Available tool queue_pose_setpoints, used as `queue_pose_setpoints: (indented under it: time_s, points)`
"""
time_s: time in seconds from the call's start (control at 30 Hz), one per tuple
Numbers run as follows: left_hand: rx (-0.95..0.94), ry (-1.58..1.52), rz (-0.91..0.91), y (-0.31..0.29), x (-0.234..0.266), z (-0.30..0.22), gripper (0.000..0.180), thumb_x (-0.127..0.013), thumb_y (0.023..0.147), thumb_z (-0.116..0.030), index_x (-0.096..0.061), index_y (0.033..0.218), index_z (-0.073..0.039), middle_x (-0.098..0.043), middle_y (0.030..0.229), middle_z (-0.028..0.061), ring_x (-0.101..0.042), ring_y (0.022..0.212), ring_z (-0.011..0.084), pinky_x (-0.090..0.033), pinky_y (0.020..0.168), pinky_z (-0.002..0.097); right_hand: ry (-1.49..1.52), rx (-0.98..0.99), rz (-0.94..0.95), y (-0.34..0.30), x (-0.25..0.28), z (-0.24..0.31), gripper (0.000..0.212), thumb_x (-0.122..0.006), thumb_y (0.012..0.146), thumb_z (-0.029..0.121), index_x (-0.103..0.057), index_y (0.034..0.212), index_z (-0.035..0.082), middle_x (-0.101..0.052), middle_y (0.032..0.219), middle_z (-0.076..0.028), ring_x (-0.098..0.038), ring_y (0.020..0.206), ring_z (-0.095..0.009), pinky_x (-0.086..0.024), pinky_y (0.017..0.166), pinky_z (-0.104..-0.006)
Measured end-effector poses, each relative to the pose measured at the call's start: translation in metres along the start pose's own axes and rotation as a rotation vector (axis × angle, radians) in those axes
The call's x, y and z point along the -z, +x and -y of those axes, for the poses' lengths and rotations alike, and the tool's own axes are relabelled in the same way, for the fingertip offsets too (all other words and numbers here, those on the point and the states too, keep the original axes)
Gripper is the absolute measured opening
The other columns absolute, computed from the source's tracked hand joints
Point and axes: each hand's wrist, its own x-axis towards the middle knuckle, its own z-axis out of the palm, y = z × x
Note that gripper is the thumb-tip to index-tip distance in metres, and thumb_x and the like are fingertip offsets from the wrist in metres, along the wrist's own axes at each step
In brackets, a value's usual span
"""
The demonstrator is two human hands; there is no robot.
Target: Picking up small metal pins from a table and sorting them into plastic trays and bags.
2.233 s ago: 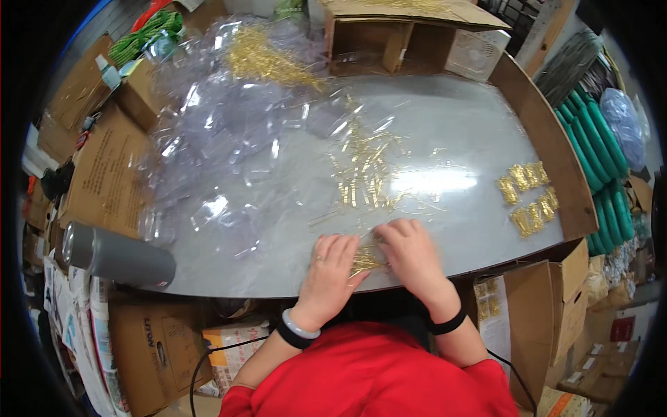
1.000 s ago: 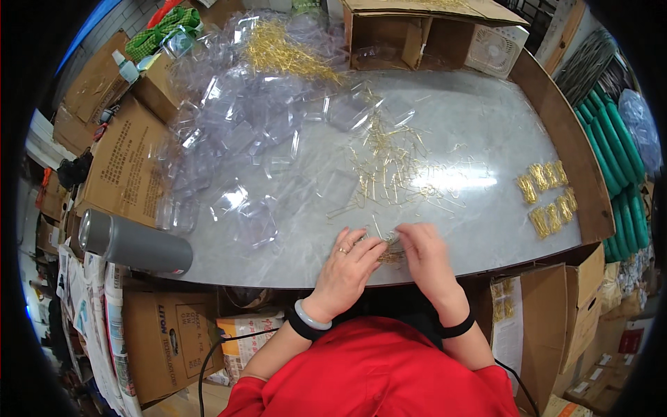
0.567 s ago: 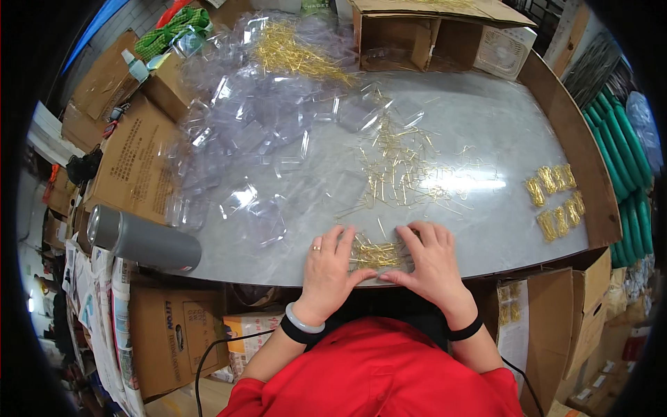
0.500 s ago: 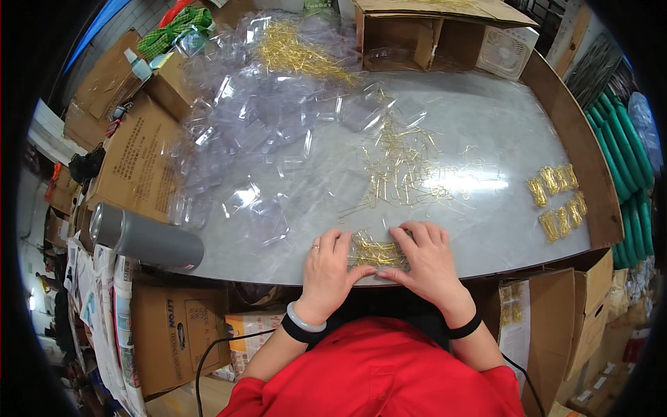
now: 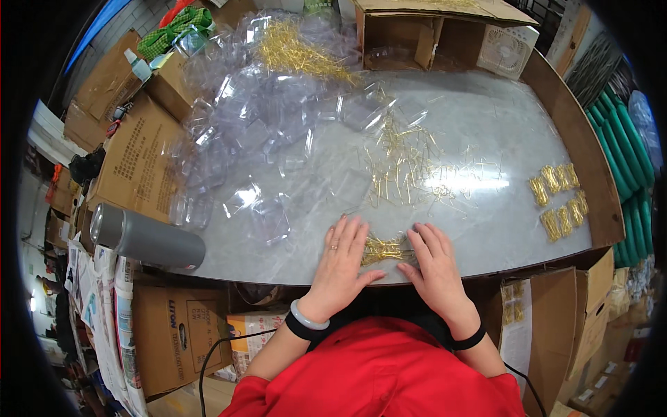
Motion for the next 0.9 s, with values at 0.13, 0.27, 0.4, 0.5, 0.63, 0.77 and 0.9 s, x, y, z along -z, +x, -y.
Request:
queue_pose_setpoints:
  time_s: [0.13,0.27,0.4,0.5,0.63,0.77,0.9]
  points:
    - [-0.081,0.056,0.068,0.005,-0.021,0.001,0.069,-0.077,0.086,-0.019,-0.045,0.142,0.005,-0.043,0.146,0.0229,-0.037,0.14,0.0457,-0.031,0.117,0.0547,0.004,0.075,0.039,-0.001,-0.019,0.002,0.051,-0.071,0.082,0.003,-0.056,0.131,-0.002,-0.057,0.135,-0.017,-0.052,0.126,-0.038,-0.044,0.107,-0.0463]
    - [-0.05,0.027,0.027,0.006,-0.027,-0.001,0.064,-0.071,0.088,-0.009,-0.043,0.145,0.003,-0.043,0.146,0.0229,-0.038,0.14,0.0435,-0.031,0.117,0.0548,0.215,0.075,0.021,0.002,-0.021,0.012,0.053,-0.071,0.08,0.003,-0.058,0.131,0.003,-0.059,0.131,-0.014,-0.055,0.122,-0.035,-0.044,0.104,-0.0458]
    - [0.008,-0.222,-0.017,0.005,-0.023,0.006,0.067,-0.073,0.086,-0.009,-0.043,0.145,0.003,-0.043,0.147,0.0229,-0.038,0.14,0.0428,-0.033,0.117,0.0514,0.013,0.13,0.004,0.018,-0.008,0.009,0.049,-0.077,0.078,0.012,-0.063,0.125,0.009,-0.062,0.124,-0.008,-0.056,0.116,-0.03,-0.041,0.098,-0.043]
    - [0.02,-0.335,0.005,0.0,-0.005,0.01,0.074,-0.079,0.083,-0.014,-0.043,0.146,0.002,-0.042,0.147,0.0226,-0.041,0.138,0.0425,-0.036,0.114,0.0477,0.018,0.133,0.013,0.018,-0.012,-0.003,0.038,-0.076,0.08,0.012,-0.066,0.116,0.01,-0.063,0.113,-0.006,-0.057,0.11,-0.029,-0.042,0.094,-0.0432]
    - [0.064,-0.097,-0.036,-0.01,0.012,0.005,0.071,-0.083,0.079,-0.019,-0.051,0.139,0.001,-0.048,0.141,0.021,-0.047,0.13,0.0407,-0.041,0.107,0.0455,0.027,0.054,-0.061,0.015,-0.019,-0.005,0.029,-0.076,0.08,0.011,-0.067,0.108,0.01,-0.061,0.101,-0.005,-0.057,0.102,-0.028,-0.043,0.09,-0.0433]
    - [0.185,0.028,-0.056,-0.017,0.011,0.006,0.057,-0.084,0.078,-0.022,-0.061,0.126,0.001,-0.056,0.127,0.0183,-0.052,0.117,0.0387,-0.045,0.097,0.045,0.069,0.059,-0.04,0.014,-0.014,-0.003,0.036,-0.076,0.081,0.012,-0.065,0.115,0.01,-0.062,0.107,-0.007,-0.057,0.105,-0.029,-0.043,0.092,-0.0445]
    - [0.227,-0.055,-0.023,-0.011,0.008,0.009,0.058,-0.083,0.078,-0.021,-0.061,0.126,0.0,-0.056,0.123,0.0187,-0.053,0.112,0.0389,-0.046,0.095,0.0449,0.001,0.103,0.047,0.021,-0.009,0.005,0.05,-0.072,0.085,0.015,-0.058,0.132,0.009,-0.06,0.131,-0.01,-0.053,0.126,-0.032,-0.038,0.107,-0.0477]
